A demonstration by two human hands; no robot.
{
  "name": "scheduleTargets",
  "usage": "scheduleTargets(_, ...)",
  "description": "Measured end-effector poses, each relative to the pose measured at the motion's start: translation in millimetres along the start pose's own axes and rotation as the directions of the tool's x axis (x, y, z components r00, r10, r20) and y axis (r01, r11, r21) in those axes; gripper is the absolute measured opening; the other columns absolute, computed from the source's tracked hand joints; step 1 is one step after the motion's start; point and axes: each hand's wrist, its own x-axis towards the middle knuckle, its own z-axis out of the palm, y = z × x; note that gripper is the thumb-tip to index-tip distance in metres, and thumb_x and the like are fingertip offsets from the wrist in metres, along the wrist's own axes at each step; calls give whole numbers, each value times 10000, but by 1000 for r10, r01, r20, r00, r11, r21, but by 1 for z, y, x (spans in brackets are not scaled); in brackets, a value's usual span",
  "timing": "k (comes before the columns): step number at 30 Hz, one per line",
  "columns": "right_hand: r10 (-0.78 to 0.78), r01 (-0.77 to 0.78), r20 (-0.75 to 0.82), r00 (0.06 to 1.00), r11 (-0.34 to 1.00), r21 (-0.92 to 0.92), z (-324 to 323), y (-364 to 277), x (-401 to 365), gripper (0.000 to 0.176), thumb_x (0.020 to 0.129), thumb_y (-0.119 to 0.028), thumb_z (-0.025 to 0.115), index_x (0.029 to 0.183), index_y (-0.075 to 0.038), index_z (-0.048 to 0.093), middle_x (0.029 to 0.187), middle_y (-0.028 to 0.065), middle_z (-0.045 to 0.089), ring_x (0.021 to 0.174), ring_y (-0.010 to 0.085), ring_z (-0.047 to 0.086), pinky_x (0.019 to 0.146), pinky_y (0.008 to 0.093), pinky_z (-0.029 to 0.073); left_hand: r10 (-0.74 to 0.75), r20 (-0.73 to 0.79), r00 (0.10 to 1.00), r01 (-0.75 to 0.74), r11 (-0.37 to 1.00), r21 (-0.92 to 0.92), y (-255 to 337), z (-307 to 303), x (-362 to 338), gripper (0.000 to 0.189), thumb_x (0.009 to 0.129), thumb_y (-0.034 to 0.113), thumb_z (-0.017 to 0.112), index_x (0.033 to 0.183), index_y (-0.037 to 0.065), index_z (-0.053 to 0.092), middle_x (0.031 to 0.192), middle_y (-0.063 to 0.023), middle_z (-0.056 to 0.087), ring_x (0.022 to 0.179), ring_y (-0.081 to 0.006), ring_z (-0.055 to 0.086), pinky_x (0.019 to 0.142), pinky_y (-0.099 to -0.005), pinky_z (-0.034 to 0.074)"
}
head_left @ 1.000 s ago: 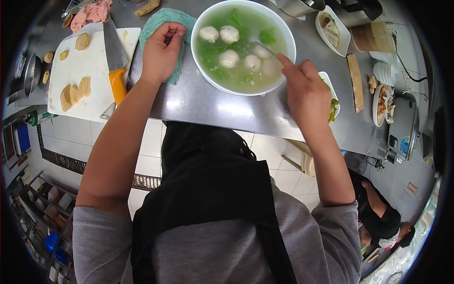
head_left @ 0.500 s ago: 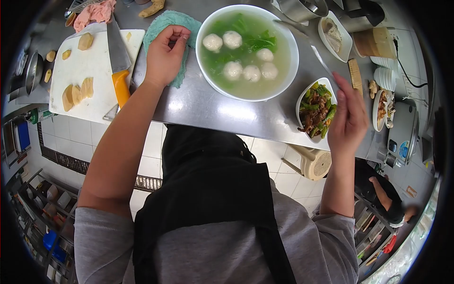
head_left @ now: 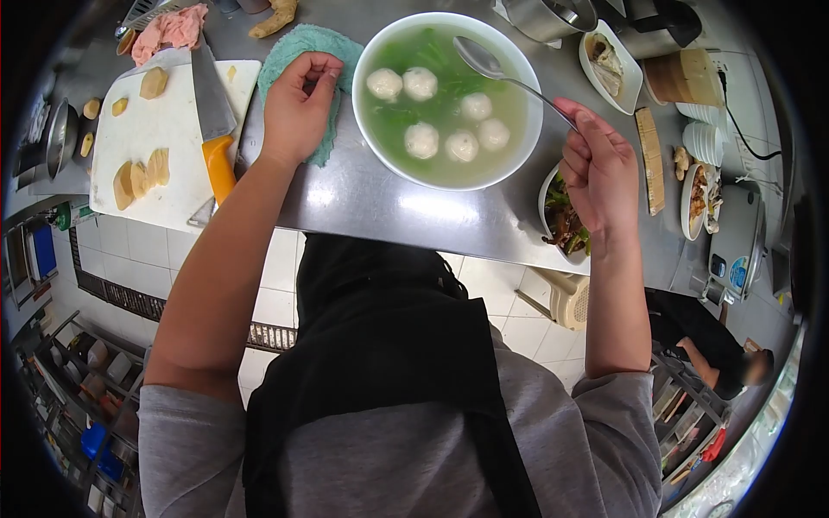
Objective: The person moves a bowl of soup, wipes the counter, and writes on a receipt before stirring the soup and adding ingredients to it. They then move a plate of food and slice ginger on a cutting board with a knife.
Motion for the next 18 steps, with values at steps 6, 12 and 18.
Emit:
scheduleTargets(6, 14, -15, 17, 1000, 1000, 16, 1, 0, 8, 282, 991, -129, 509, 1169, 63, 613, 644, -60, 373, 511, 34, 264, 455, 213, 218, -2, 1, 1000, 2, 1000, -14, 1, 0, -1, 109, 935, 65, 586, 1020, 39, 649, 934, -15, 681, 836, -90, 603, 769, -228, 482)
scheduleTargets(12, -11, 11, 13, 1000, 1000, 15, -1, -4, 7, 280, 989, -122, 505, 1168, 66, 610, 644, -58, 378, 507, 33, 266, 452, 212, 217, -9, 1, 1000, 9, 1000, -29, -1, 0, -1, 108, 937, 67, 587, 1022, 43, 650, 934, -13, 678, 828, -88, 598, 765, -225, 478)
scheduleTargets(18, 10, -11, 37, 999, 1000, 22, -1, -3, 8, 279, 989, -116, 498, 1168, 67, 609, 649, -55, 381, 503, 32, 263, 450, 211, 214, -1, 2, 1000, 1, 999, -37, 0, 0, -1, 107, 937, 62, 583, 1021, 40, 646, 937, -13, 677, 830, -86, 596, 767, -224, 478)
